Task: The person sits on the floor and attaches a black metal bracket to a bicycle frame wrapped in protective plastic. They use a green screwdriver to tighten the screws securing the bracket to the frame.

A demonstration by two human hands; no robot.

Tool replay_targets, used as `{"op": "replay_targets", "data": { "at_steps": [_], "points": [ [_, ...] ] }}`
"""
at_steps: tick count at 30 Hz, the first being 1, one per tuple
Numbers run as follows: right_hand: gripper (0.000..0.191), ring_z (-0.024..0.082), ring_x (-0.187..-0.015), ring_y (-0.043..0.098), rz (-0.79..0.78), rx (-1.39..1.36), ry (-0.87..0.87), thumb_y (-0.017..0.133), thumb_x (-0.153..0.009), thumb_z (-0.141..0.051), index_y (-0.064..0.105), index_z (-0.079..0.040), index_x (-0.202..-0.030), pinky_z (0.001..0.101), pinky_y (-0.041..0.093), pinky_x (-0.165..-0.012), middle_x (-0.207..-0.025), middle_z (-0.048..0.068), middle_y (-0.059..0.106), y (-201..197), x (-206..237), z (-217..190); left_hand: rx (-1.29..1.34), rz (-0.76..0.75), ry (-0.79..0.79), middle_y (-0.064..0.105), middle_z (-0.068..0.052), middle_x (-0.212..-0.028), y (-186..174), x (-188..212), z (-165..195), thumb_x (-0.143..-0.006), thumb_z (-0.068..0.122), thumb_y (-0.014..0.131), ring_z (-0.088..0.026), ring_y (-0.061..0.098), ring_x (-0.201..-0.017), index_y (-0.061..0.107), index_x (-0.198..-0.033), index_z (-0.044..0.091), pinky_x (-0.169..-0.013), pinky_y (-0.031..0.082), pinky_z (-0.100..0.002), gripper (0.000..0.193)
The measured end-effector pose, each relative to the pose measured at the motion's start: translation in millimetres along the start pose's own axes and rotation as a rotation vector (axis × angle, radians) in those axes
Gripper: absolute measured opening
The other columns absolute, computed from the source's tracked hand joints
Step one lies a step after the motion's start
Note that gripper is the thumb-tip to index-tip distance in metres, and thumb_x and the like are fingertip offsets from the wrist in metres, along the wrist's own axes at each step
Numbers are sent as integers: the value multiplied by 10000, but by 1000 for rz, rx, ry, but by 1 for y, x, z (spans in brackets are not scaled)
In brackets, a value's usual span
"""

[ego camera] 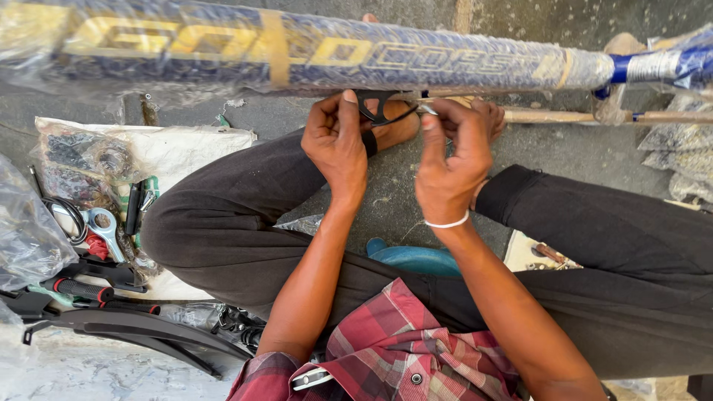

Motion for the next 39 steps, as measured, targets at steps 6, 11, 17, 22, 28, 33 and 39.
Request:
{"op": "replay_targets", "data": {
  "at_steps": [6,11,17,22,28,33,39],
  "points": [
    [109,285,-982,685,32,-53,-34,655,-995,-19,707,-12,-1091,377,518,-984,-1043,106,712,29,-5,-11,6,44,-44,715,-67,-834,-4,0,-11,-1015,165,691,-79,661,-712,691,-1021,-66,-630,567,-253,231],
    [52,353,-823,632,-36,206,16,716,-897,-35,723,-6,-854,461,464,-928,-794,143,684,68,-6,22,11,43,-34,703,-60,-830,-7,0,-12,-1021,160,704,-73,635,-713,703,-1022,-62,-624,548,-248,222],
    [107,217,-689,758,-146,-57,357,671,-868,-65,736,3,-816,359,542,-670,-737,93,749,86,-17,50,23,39,-78,701,-52,-831,-7,-2,-11,-1010,158,690,-81,658,-717,699,-1038,-60,-637,589,-260,220],
    [125,177,-671,750,-105,-108,330,690,-902,-59,718,38,-828,330,528,-633,-753,103,766,91,-16,45,67,25,-103,691,-54,-828,-7,-5,-12,-1015,151,691,-79,645,-727,702,-1055,-62,-647,602,-268,217],
    [155,163,-608,725,-115,-57,363,732,-877,-73,717,52,-786,334,513,-580,-699,116,749,95,-13,53,41,10,-89,687,-57,-818,-10,-7,-14,-1016,148,697,-83,656,-730,699,-1050,-56,-639,600,-266,207],
    [131,148,-626,709,-147,-100,305,713,-870,-71,744,44,-816,324,522,-583,-708,111,757,95,-17,48,59,-2,-83,693,-58,-831,-11,-7,-9,-1022,157,697,-76,654,-746,704,-1070,-55,-655,609,-272,218],
    [206,151,-546,683,-144,1,265,746,-881,-112,718,55,-765,341,488,-548,-641,117,721,94,-20,46,56,1,-106,703,-64,-824,-10,-8,-6,-1019,162,692,-76,661,-735,710,-1061,-58,-647,613,-275,225]
  ]
}}
Point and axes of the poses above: each hand's wrist, its own x-axis away from the middle knuckle, its own y-axis out of the palm, z = x × y, the point moved 8 cm from there along -x, towards the middle knuckle
